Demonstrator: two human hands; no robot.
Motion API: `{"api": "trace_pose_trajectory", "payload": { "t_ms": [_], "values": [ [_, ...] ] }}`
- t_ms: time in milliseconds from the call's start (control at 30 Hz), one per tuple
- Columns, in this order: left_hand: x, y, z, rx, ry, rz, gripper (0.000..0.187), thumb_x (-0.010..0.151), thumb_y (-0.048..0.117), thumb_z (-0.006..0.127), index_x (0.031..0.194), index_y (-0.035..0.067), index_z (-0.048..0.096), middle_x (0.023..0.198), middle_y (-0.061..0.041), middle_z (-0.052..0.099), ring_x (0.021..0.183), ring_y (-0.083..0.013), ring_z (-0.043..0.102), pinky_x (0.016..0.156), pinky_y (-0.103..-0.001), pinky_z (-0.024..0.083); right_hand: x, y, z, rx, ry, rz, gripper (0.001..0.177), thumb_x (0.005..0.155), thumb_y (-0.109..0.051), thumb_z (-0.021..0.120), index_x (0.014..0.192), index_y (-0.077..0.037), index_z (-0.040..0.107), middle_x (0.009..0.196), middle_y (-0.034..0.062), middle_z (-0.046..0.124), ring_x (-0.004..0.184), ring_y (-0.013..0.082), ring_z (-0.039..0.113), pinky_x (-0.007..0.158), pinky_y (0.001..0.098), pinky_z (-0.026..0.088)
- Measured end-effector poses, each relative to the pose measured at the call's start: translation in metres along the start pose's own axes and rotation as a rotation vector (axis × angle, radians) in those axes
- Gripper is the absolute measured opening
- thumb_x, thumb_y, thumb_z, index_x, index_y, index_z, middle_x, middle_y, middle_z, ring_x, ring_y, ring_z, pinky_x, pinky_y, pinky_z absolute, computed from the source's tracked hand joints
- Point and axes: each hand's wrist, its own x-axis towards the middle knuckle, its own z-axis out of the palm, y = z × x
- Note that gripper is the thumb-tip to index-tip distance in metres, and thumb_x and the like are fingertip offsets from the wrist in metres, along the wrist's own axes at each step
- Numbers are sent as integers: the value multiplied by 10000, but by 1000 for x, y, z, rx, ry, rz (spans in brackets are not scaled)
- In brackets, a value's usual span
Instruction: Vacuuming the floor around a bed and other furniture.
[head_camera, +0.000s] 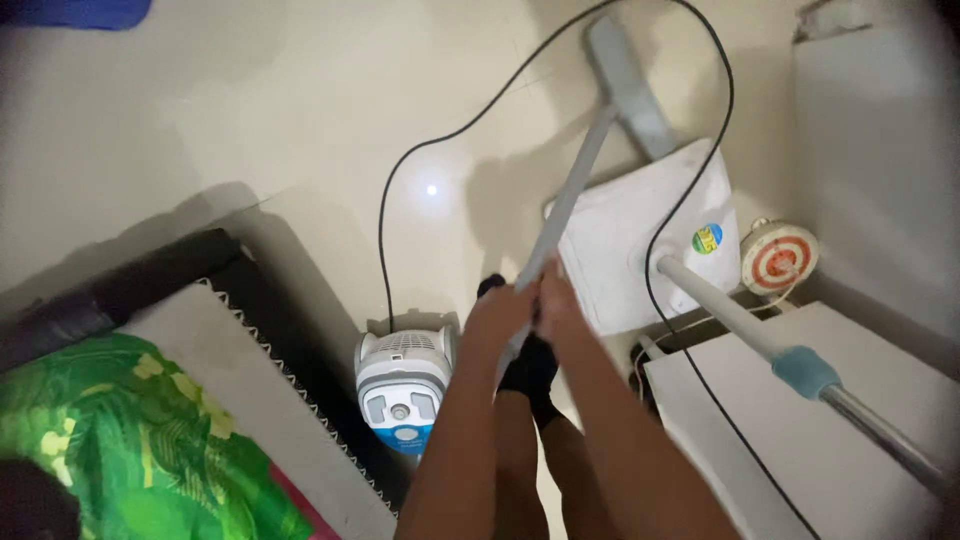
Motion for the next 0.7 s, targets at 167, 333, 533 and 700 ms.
{"api": "trace_pose_trajectory", "payload": {
  "t_ms": [167,333,533,700],
  "values": [
    [0,-112,39,60,-13,91,526,971,480,355,1360,226,601,1160,-236,668,1053,-445,650,906,-528,502,-7,70,32,-181,29,30,631,1063,-693,386,1031,-89,567,900,63,532,767,223,498,678,432,446],
    [-67,-49,-7,-158,-7,-160,571,979,570,366,1304,198,654,1173,-218,696,1093,-411,670,963,-484,504,-29,67,35,-1,-113,1,602,1002,-653,440,1094,-82,610,927,82,578,811,234,587,790,438,532],
    [-143,-54,-15,-527,-10,-364,627,968,605,407,1262,128,688,1115,-219,751,1045,-375,721,952,-451,523,-122,58,35,-182,-111,-83,791,1016,-672,431,1130,90,611,969,180,663,838,258,652,772,425,555],
    [-209,-88,-26,-784,48,-366,637,952,589,427,1241,92,700,1041,-243,780,948,-365,755,892,-436,551,-187,103,74,-435,-167,-165,815,1002,-674,382,1176,81,633,920,234,698,798,265,673,794,366,561]
  ]
}}
